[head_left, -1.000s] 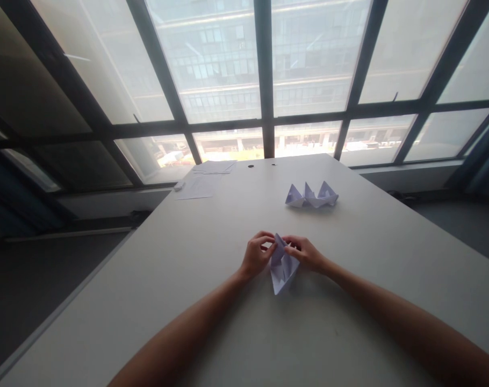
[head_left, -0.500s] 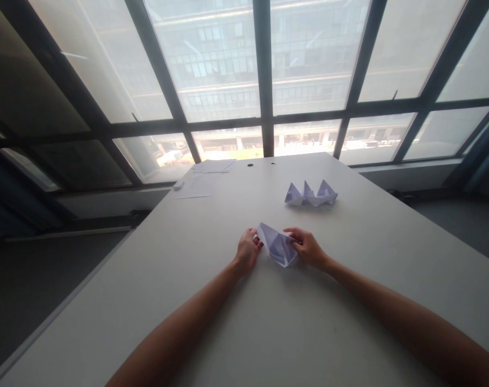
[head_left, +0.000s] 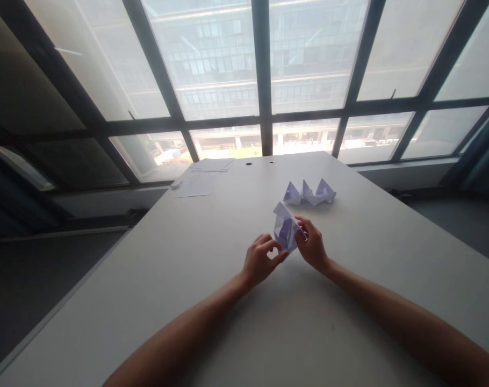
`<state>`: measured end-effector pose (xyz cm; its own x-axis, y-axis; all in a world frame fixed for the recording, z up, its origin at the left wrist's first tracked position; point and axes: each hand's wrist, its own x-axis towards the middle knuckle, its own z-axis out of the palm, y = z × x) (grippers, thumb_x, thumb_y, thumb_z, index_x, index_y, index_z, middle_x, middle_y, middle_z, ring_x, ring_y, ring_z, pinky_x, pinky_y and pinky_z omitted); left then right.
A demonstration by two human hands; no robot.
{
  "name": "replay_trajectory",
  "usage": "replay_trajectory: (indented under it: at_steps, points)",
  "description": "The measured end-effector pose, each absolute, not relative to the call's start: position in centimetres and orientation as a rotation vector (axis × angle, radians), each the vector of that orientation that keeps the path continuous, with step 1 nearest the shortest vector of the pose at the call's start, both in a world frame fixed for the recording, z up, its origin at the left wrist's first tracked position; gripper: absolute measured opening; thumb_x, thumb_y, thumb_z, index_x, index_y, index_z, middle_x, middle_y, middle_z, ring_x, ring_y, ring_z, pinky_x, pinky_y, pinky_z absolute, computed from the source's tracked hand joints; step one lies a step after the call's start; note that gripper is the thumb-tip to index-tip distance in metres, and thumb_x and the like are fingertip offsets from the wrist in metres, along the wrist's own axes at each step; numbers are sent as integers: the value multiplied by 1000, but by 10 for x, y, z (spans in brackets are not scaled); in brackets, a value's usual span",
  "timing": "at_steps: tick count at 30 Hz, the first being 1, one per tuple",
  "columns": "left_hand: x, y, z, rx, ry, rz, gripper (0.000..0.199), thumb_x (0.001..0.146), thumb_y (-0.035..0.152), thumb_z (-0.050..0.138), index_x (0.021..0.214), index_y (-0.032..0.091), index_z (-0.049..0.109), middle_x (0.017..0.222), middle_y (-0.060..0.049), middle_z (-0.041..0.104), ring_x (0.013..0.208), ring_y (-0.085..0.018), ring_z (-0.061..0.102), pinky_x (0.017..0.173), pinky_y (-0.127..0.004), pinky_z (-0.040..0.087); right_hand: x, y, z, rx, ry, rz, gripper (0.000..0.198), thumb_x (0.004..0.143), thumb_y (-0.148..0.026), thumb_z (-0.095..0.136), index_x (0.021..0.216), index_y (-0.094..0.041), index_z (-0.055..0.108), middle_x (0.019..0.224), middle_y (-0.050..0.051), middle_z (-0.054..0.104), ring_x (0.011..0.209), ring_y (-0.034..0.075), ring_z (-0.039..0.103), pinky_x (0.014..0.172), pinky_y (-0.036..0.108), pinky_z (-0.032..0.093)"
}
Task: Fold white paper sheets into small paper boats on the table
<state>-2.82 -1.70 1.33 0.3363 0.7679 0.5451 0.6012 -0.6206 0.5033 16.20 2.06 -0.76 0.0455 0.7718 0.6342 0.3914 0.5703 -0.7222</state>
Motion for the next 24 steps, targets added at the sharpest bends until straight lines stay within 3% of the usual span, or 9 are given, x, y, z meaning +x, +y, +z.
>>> replay_trajectory:
  at_steps: [6, 13, 18, 21, 24]
  points:
    - [-25, -14, 6, 2306, 1194, 1034, 7, 83, 20, 62, 76, 20, 64, 81, -2, 60, 75, -15, 54, 69, -27, 42, 155, 23, -12, -1026, -1607, 329, 41, 81, -12, 50, 121, -19, 57, 95, 6, 63, 68, 15, 55, 66, 29, 50]
    - [-31, 9, -6, 1538, 1310, 1342, 20, 90, 37, 49, 85, 19, 53, 78, -1, 54, 72, -16, 55, 65, -27, 48, 163, 45, -20, -1114, -1468, 463, 46, 79, -11, 47, 124, -14, 57, 95, 7, 62, 67, 14, 55, 65, 29, 50]
    - [-42, 22, -5, 1061, 1310, 1463, 23, 87, 39, 53, 98, 19, 48, 102, -7, 57, 85, -17, 62, 76, -34, 53, 166, 49, -17, -1112, -1362, 629, 47, 78, -12, 46, 124, -13, 55, 95, 8, 62, 65, 13, 58, 60, 25, 49]
    - [-44, 22, 5, 1407, 1305, 1520, 55, 83, 40, 64, 130, 25, 38, 133, -12, 47, 108, -22, 60, 87, -37, 52, 160, 38, -7, -1107, -1380, 605, 44, 78, -12, 47, 120, -15, 58, 90, 6, 63, 62, 13, 57, 57, 24, 47]
    - [-42, 21, 13, 1586, 1233, 1322, 90, 75, 40, 75, 147, 27, 22, 141, -16, 43, 114, -26, 58, 88, -39, 52, 151, 28, 3, -1087, -1402, 645, 40, 79, -12, 48, 118, -17, 60, 87, 5, 64, 61, 13, 58, 54, 24, 47]
